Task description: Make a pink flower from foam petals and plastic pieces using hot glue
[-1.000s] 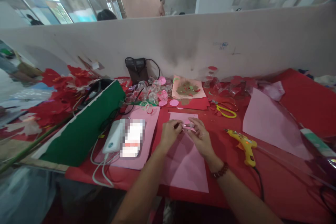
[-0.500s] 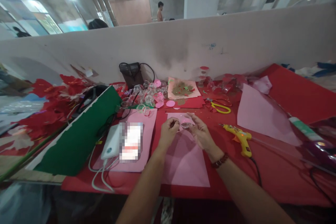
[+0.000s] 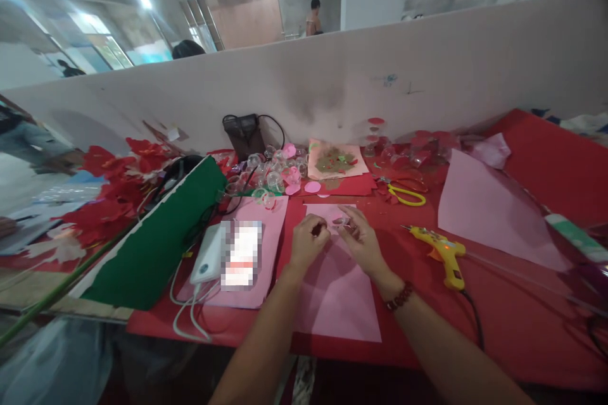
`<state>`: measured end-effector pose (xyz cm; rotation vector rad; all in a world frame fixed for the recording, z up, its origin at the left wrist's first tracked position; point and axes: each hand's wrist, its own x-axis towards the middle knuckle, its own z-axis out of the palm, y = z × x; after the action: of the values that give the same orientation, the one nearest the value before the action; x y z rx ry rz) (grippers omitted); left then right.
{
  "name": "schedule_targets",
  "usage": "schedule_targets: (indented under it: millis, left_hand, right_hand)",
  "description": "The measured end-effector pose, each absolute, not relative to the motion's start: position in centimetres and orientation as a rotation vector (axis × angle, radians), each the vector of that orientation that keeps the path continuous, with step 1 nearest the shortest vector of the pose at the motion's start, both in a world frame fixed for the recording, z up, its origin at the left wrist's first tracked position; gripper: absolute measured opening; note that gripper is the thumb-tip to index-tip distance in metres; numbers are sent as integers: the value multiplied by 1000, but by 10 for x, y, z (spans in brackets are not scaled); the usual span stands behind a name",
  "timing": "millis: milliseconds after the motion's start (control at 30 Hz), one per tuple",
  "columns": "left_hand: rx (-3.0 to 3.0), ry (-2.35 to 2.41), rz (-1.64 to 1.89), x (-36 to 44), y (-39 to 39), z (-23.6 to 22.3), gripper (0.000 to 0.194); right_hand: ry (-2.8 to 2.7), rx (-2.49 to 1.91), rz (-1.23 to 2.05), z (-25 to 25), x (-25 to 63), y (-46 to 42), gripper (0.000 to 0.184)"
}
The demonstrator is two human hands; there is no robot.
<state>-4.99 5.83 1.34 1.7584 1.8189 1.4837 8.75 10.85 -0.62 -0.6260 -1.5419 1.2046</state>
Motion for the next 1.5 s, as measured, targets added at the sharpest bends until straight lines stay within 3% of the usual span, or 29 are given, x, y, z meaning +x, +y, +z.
schedule_targets:
  millis: [167,433,567,633,767,1033,1300,1500]
  left_hand:
    - [1852,1598,1372,-53,55,14,13]
    - [1495,1441,1319,-55,55,15,17]
    - [1439,1421,1295,-54,55,16,20]
    - [1407,1379,1353,-54,55,17,12]
    - [1224,1302,1533,-54,55,21,15]
    - [1100,1486,1526,-55,58,23,21]
    - [1071,1535,1549,-61,60,14,21]
    - [903,1386,1628,-57,63,12,13]
  right_hand:
    - [-1336,-654,1389,-2,88,113,47]
    - [-1170,-461,1692,6,92,106,57]
    - [-1206,-454,1671,4,93,106,56]
    - [-1230,-466,1650,4,93,106,56]
    - [-1335,-481,1610,4,92,104,53]
    - [-1612,-504,1293,0,94,104,40]
    - [-1769,-558,1337,8,96,103,49]
    - [-1761,-548,1293,6,93,102,43]
